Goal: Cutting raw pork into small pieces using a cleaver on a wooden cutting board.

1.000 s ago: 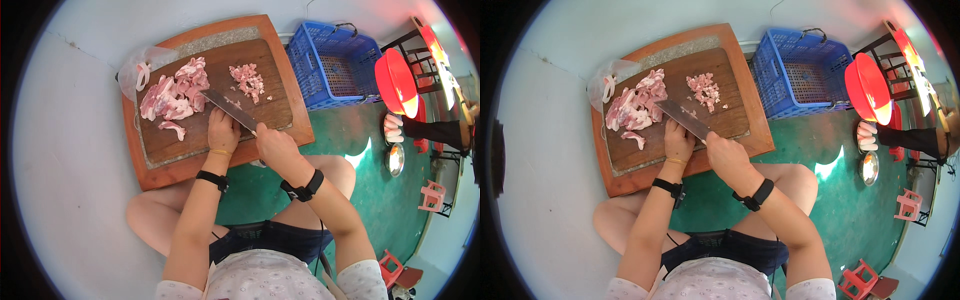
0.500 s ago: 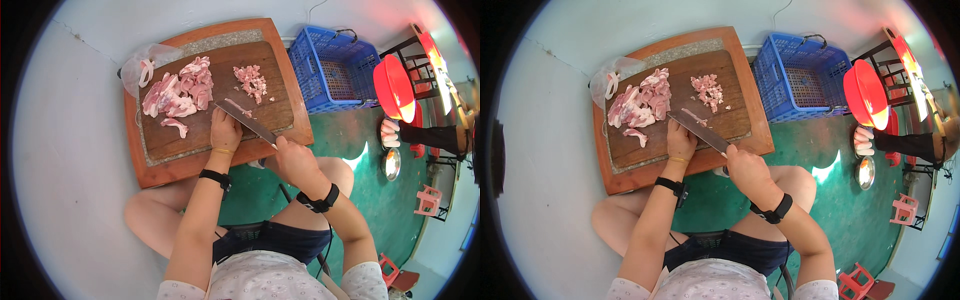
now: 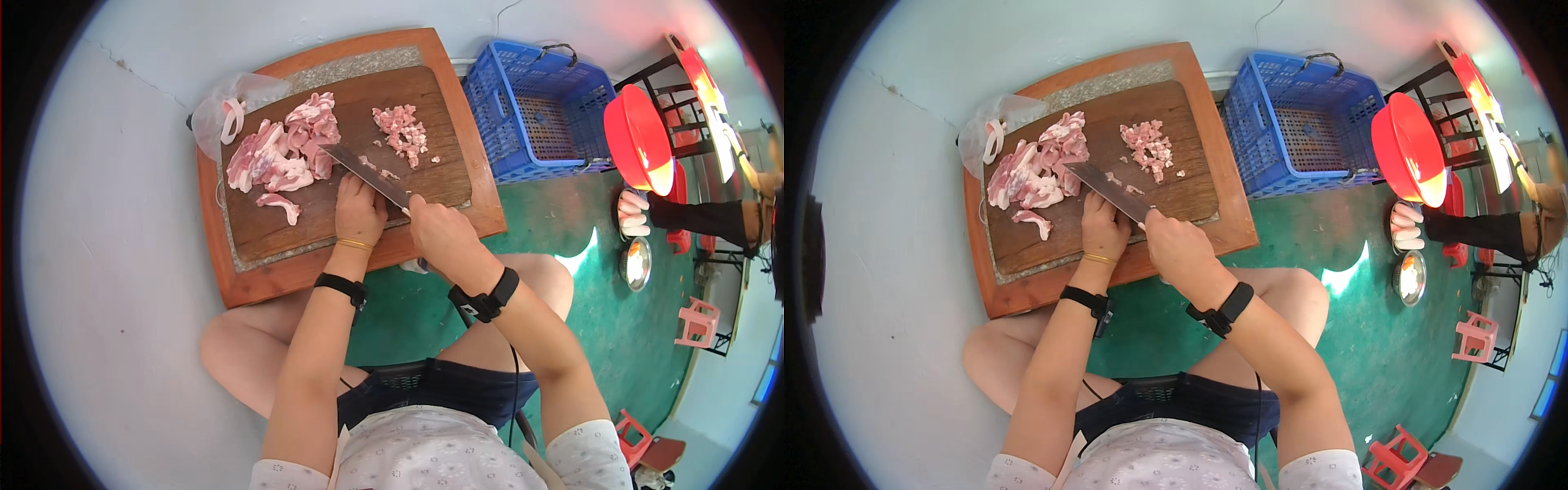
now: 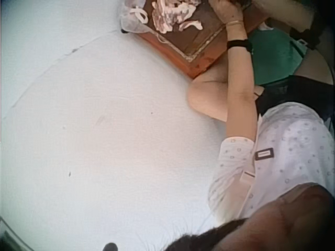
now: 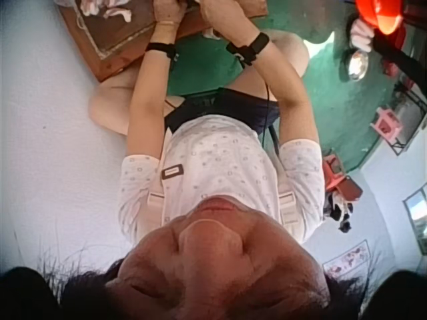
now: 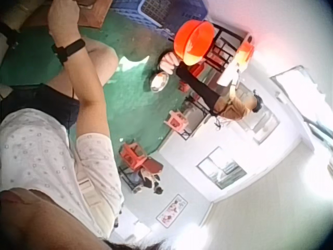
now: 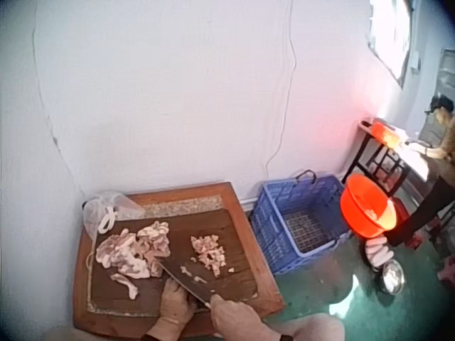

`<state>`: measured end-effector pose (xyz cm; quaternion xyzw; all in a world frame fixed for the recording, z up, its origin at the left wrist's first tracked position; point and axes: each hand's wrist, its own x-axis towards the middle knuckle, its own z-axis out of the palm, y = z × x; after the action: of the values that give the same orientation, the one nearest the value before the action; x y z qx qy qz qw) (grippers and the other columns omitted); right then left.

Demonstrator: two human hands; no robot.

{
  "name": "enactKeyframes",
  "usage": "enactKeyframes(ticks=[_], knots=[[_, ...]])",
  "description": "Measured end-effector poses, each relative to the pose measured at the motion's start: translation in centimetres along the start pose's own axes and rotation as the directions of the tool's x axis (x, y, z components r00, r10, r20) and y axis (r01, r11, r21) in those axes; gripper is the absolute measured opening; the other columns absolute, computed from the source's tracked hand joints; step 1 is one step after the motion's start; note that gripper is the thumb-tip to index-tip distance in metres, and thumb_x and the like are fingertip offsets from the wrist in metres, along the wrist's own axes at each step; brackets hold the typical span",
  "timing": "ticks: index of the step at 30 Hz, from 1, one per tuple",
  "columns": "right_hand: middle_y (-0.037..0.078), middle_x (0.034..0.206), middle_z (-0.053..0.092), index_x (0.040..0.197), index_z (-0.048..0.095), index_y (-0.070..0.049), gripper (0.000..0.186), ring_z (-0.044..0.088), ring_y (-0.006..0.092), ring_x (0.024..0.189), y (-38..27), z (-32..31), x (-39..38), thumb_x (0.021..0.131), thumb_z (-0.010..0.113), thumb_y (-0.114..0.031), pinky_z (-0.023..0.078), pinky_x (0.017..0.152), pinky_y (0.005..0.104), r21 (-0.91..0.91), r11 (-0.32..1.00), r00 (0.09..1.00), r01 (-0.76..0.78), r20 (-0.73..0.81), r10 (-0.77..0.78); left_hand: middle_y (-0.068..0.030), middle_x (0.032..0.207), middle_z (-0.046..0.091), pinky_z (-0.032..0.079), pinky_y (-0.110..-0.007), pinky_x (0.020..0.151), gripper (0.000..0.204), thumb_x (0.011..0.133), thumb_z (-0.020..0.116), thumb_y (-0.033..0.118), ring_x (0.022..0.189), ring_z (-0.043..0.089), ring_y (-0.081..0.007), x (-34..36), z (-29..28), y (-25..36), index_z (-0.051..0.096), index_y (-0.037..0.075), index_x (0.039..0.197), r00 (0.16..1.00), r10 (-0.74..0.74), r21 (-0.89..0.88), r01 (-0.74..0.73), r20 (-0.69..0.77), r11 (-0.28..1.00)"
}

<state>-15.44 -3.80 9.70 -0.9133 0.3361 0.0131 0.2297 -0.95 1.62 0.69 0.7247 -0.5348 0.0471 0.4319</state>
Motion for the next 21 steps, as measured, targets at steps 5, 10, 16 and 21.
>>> enactKeyframes(ticks=[5, 10, 16, 21], knots=[[0.019, 0.068, 0.064, 0.084, 0.048, -0.002, 0.010, 0.065, 0.0379, 0.067, 1.0, -0.4, -2.5, 0.084, 0.055, -0.008, 0.053, 0.060, 0.0458, -0.073, 0.996, 0.998, -0.041, 0.035, 0.044, -0.0159, 0.099, 0.059, 0.046, -0.043, 0.088, 0.026, 0.069, 0.061, -0.003, 0.100, 0.053, -0.0368, -0.5, 0.1, -0.5, 0.063, -0.001, 0.094, 1.000, 0.005, 0.025, -0.004, -0.031, 1.000], [0.021, 0.068, 0.062, 0.084, 0.047, -0.001, 0.011, 0.065, 0.0382, 0.067, 1.8, -1.5, -4.5, 0.083, 0.055, -0.008, 0.052, 0.060, 0.0471, -0.078, 0.991, 0.992, -0.111, 0.055, 0.116, -0.0146, 0.097, 0.058, 0.046, -0.043, 0.082, 0.024, 0.070, 0.061, -0.005, 0.094, 0.054, -0.0355, 0.0, -0.2, 0.0, 0.061, 0.000, 0.094, 0.996, -0.002, -0.002, 0.001, -0.090, 1.000], [0.021, 0.069, 0.062, 0.083, 0.047, 0.000, 0.011, 0.064, 0.0378, 0.067, 1.1, -1.4, -4.3, 0.084, 0.053, -0.009, 0.052, 0.060, 0.0475, -0.043, 0.994, 0.994, -0.101, 0.036, 0.103, -0.0157, 0.098, 0.057, 0.045, -0.042, 0.086, 0.021, 0.068, 0.061, -0.004, 0.097, 0.053, -0.0356, -0.5, 0.1, -0.2, 0.061, -0.001, 0.089, 0.999, -0.032, -0.006, 0.032, -0.043, 0.999], [0.020, 0.066, 0.062, 0.083, 0.047, -0.001, 0.007, 0.065, 0.0375, 0.065, 1.2, -1.2, -3.9, 0.084, 0.051, -0.006, 0.052, 0.058, 0.0463, -0.080, 0.996, 0.999, -0.040, 0.033, 0.042, -0.0160, 0.099, 0.058, 0.045, -0.042, 0.087, 0.026, 0.067, 0.061, -0.004, 0.098, 0.053, -0.0363, -0.4, 0.1, -0.2, 0.062, -0.001, 0.093, 0.999, -0.018, -0.003, 0.018, -0.029, 1.000]])
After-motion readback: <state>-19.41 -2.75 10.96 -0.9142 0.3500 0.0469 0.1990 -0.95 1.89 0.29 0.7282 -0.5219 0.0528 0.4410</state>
